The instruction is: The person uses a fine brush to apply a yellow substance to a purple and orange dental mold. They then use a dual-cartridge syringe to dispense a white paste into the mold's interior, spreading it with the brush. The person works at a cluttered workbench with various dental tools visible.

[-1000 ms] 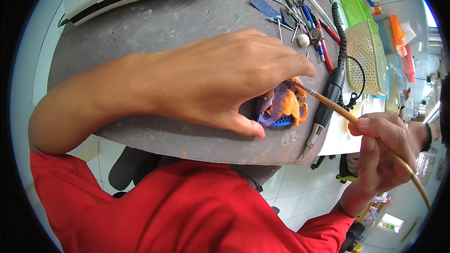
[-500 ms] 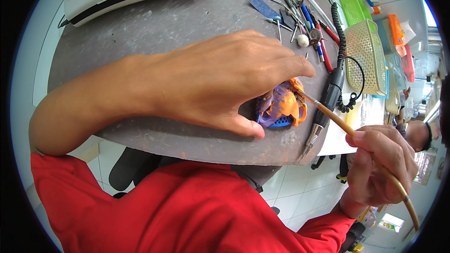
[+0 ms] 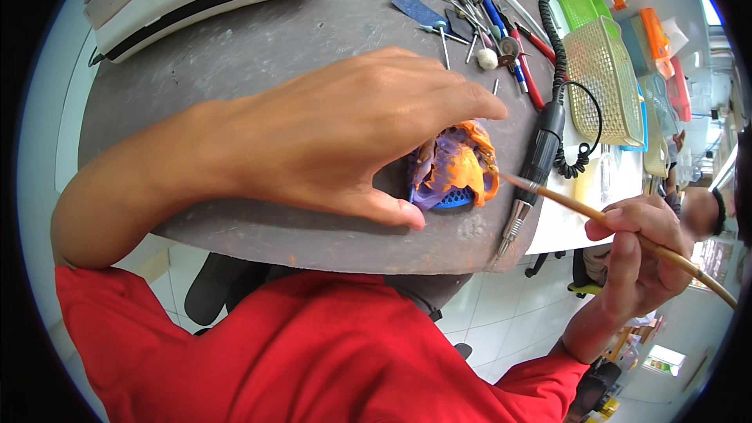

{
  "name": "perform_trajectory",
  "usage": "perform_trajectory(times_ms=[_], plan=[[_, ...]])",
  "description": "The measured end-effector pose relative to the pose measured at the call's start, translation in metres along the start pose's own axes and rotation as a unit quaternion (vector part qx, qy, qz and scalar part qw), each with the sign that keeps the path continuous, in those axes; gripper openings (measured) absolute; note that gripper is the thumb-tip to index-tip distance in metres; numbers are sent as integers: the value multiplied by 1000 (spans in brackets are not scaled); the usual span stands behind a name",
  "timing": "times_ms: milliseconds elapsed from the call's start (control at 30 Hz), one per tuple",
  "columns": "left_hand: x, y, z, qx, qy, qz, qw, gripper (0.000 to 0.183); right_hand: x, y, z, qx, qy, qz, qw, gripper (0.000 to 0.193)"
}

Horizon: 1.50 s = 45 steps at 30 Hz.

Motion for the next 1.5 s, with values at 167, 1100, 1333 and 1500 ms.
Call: perform_trajectory(times_ms=[167,1100,1333,1500], plan=[[0,-1,3,-16,20,3,1000,95,2,-12,-5,11,-26,28,999,14],[-6,-7,9,-28,50,33,998,99,9,-26,-66,87,-80,141,983,15],[-6,-8,9,-30,54,34,998,98,12,-21,-65,58,-102,99,988,15],[-6,-7,8,-25,53,37,998,97,10,-19,-71,71,-80,127,986,17]])
Point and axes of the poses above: each hand's wrist, its own z-axis towards the middle knuckle, its own x-axis out of the palm, y = z × x, the point moved 3 cm from there along z, towards the middle knuckle, and after that the axes turned 10 degrees about -y, right-handed, at the moved point
